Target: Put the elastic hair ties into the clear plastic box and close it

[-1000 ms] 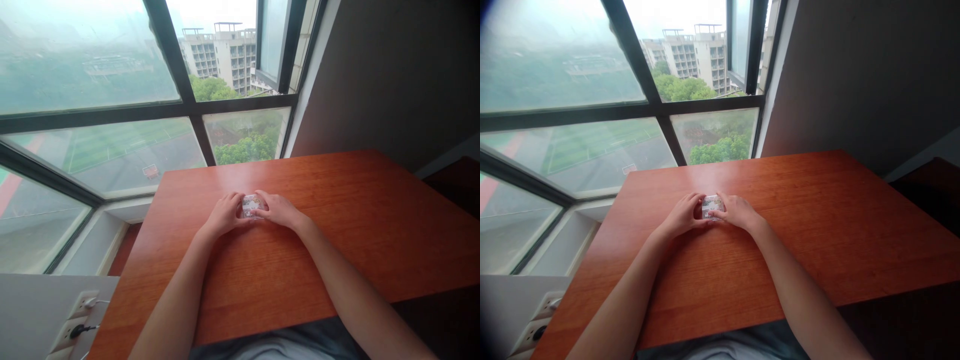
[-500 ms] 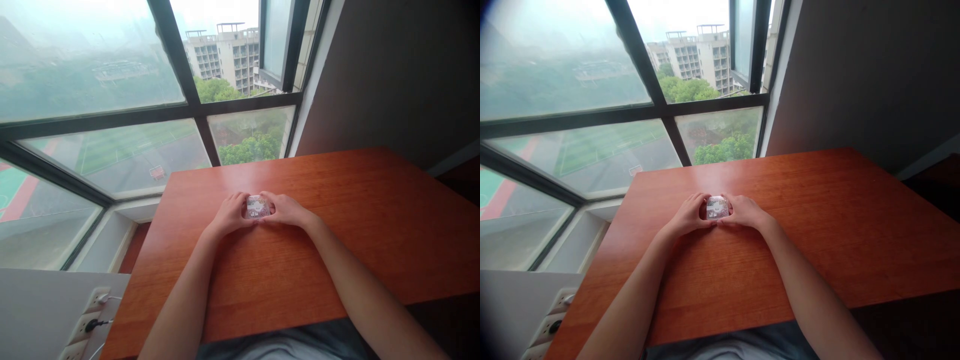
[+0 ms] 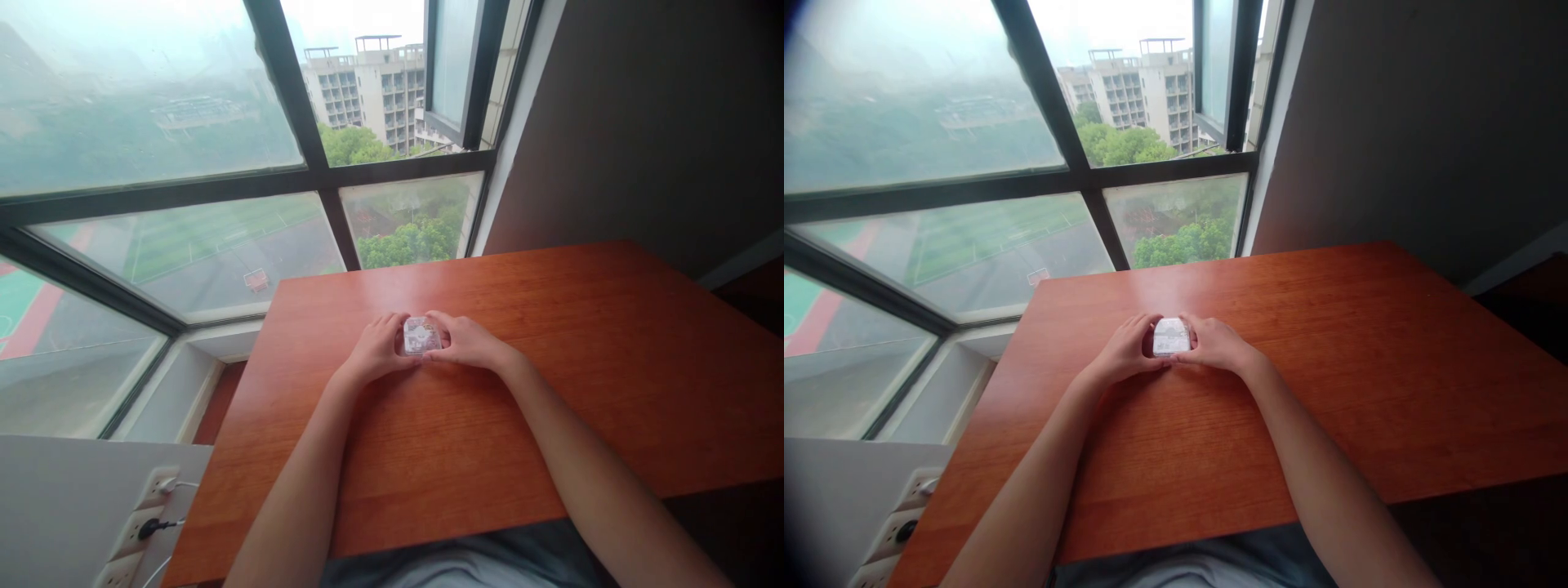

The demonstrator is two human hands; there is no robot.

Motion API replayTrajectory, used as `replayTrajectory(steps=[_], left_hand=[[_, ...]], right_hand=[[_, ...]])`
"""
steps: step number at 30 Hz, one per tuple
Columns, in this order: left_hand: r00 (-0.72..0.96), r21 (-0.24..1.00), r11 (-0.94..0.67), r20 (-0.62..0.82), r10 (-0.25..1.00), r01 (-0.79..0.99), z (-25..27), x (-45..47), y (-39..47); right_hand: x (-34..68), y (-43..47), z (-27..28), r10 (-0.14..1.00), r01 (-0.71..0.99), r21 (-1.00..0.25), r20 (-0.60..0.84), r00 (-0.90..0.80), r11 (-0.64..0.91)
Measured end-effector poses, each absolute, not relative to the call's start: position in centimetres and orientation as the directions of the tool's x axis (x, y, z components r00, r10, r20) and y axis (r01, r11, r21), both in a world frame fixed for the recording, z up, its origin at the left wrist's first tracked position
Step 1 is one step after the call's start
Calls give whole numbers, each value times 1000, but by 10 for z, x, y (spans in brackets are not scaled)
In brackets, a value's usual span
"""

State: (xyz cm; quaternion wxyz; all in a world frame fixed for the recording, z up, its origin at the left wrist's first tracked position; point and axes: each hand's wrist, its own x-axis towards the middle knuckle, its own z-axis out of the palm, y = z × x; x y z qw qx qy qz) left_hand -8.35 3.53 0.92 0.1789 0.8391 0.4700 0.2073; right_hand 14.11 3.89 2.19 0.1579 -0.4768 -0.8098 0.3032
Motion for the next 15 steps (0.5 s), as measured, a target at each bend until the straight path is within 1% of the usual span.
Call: replayTrajectory(steps=[8,15], left_hand=[[482,469,-511,192,855,720,7,-84,36],[480,457,-510,191,856,728,6,-84,36]], right_hand=[[141,39,22,873,709,-611,-60,-484,352],[140,37,24,863,721,-581,-61,-501,378]])
